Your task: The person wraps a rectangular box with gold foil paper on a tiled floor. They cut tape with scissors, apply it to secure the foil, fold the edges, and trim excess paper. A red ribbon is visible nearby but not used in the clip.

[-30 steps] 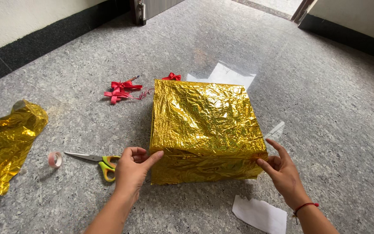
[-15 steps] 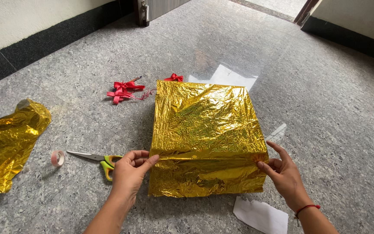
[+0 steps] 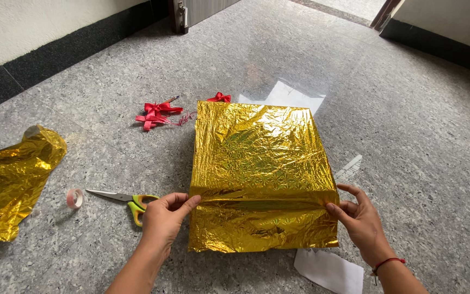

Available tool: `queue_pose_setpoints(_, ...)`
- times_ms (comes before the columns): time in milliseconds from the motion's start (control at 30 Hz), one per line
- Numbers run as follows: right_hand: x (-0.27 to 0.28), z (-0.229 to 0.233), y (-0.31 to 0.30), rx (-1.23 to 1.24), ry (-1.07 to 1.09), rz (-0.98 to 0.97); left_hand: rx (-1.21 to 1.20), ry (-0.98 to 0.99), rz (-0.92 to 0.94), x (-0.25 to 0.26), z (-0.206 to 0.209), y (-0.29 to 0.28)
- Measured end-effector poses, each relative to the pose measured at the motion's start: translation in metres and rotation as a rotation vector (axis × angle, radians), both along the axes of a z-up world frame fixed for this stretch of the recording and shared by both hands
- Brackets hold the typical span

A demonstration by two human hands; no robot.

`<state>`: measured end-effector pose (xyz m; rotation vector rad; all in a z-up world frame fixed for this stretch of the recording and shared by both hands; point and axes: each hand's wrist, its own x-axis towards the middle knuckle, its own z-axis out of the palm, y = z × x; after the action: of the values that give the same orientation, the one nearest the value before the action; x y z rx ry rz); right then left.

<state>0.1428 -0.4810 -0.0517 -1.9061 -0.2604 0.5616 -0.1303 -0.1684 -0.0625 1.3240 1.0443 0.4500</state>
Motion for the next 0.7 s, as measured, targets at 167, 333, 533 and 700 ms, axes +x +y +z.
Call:
queue_pose_setpoints(167,0.004,-0.013,0.002,0.028,-0.008,-0.026,0.078,0.084,0.006,0.0,-0.005,0.003)
queue_pose_setpoints(333,0.003,-0.015,0.004,-0.035,-0.051,-0.046,0.125,0.128,0.002,0.001,-0.004,0.003)
queue_pose_setpoints(533,-0.002,-0.011,0.011,-0.111,-0.069,-0.085,0.226,0.326,-0.042,0.003,0.0,0.006)
queue_pose_setpoints(700,-0.003,-0.009,0.012,-0.134,-0.087,-0.076,0.281,0.321,-0.029,0.004,-0.001,0.005)
